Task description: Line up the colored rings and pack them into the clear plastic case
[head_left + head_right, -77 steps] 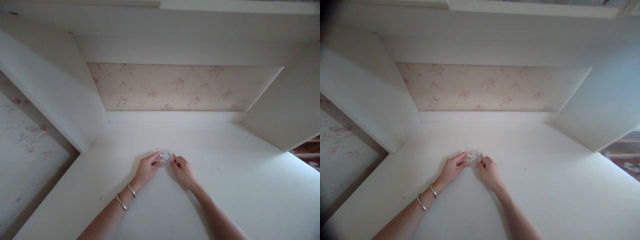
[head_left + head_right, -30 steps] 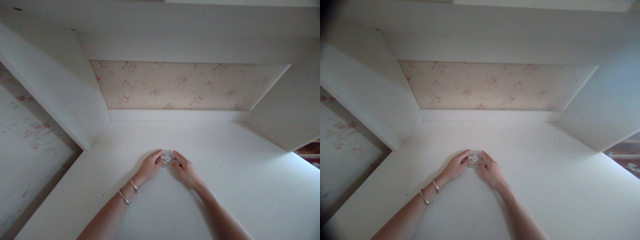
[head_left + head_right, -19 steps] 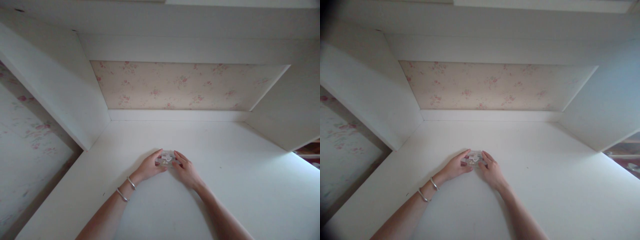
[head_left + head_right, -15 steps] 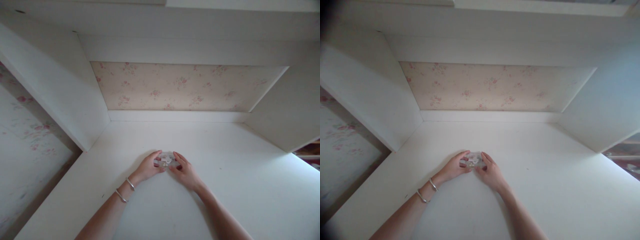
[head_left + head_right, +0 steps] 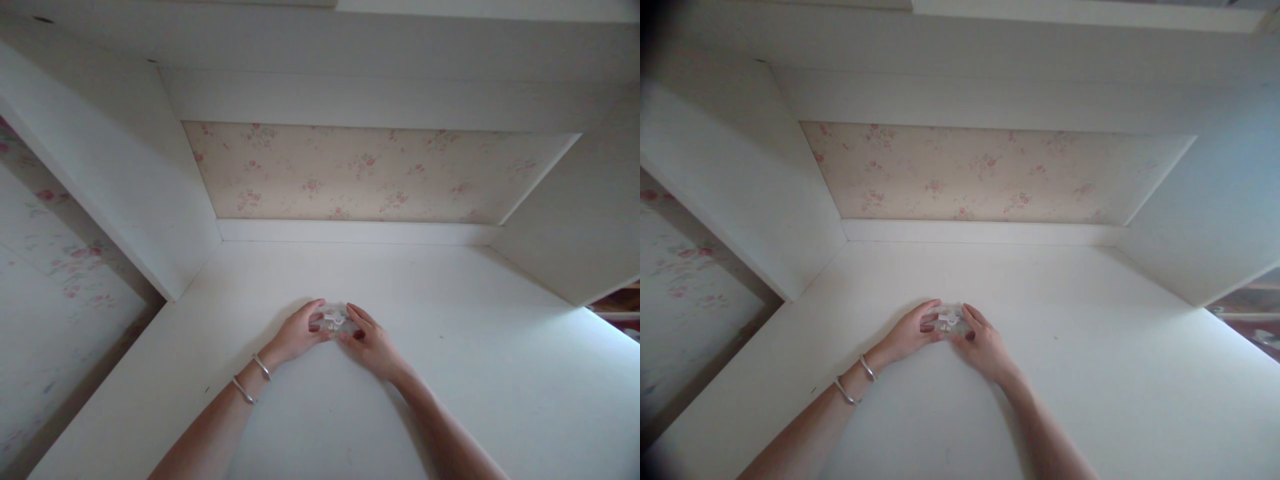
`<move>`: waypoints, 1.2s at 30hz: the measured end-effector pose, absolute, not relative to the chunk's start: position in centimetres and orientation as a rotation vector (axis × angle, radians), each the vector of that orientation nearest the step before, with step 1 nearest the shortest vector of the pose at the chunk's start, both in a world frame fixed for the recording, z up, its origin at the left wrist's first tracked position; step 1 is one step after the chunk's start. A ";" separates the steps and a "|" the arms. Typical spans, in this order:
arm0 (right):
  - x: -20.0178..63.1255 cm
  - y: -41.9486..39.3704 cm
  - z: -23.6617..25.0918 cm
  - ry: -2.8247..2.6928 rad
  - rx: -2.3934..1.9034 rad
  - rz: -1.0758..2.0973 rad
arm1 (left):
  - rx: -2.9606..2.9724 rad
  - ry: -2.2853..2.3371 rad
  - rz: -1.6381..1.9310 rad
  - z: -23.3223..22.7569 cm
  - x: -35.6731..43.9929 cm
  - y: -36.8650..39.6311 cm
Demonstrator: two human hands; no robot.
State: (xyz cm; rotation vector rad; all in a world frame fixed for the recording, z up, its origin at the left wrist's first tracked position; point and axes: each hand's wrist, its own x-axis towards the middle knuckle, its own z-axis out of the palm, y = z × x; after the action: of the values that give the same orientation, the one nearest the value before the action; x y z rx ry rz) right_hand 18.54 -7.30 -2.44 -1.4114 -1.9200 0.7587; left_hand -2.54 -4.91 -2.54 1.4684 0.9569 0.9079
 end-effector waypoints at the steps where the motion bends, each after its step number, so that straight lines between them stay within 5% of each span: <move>1: 18.5 -7.3 -2.4 -1.923 -1.408 0.755 | 1.467 0.956 0.908 -2.5 -2.5 -4.9; 36: 17.3 -7.8 -1.9 -1.875 -1.469 0.607 | 1.738 1.071 0.905 -2.0 -2.2 -5.3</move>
State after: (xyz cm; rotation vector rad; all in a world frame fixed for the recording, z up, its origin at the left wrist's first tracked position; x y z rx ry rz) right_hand 17.34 -7.81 -1.93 -1.4686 -1.8748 0.6069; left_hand -2.16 -5.28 -1.97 1.7383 1.0713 0.9046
